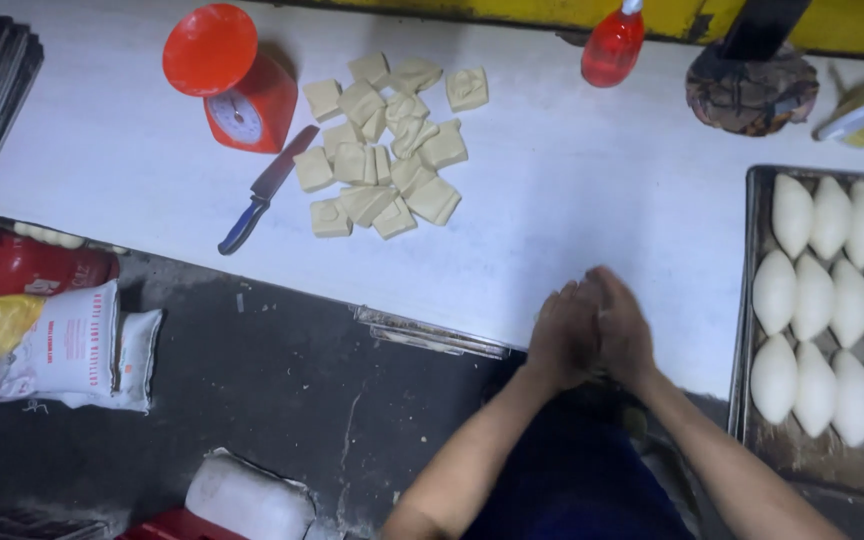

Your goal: Manually shaping pre-cut dough squares into elongated rolls and placing them onto a baking tray.

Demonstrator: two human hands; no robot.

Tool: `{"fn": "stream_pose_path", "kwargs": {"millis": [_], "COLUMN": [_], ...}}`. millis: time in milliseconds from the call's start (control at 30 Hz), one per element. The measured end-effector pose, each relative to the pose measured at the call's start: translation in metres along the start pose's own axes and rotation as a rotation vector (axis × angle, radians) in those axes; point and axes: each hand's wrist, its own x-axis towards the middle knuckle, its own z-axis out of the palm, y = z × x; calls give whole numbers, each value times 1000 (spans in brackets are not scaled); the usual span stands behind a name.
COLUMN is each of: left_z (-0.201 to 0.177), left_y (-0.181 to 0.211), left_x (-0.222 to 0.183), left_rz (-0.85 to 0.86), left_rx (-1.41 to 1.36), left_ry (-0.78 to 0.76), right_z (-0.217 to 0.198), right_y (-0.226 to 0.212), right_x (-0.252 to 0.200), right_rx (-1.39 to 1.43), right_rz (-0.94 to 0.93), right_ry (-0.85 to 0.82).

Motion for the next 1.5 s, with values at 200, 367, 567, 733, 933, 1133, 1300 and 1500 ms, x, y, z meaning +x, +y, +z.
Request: {"fn": "stream_pose_path", "kwargs": {"millis": [200, 367, 567, 733, 933, 1133, 1300, 1500], "left_z": [59, 73, 56, 24, 34, 56, 113, 142], "left_y": [-32, -60, -49, -113, -94, -7, 113, 248], "left_x": [62, 141, 106, 51, 57, 21, 49, 89], "left_rz": [10, -67, -44, 88, 0, 18, 661, 860], "left_rx": [257, 44, 11, -1018, -983, -729, -440, -5], "left_ry": [238, 445, 504, 689, 848, 715, 455, 311], "right_z": [10, 5, 1, -64, -30, -231, -343, -345], "right_y": [-17, -38, 7, -70, -46, -100, -18, 83], "right_x": [22, 90, 79, 83, 42, -41, -110, -101], "right_rx": [38, 224, 336, -241, -338, 318, 114, -205], "right_rz": [-7, 461, 100, 176, 321, 521, 1076, 1061], "right_ry": [142, 180, -76, -604, -545, -575, -95, -327]}}
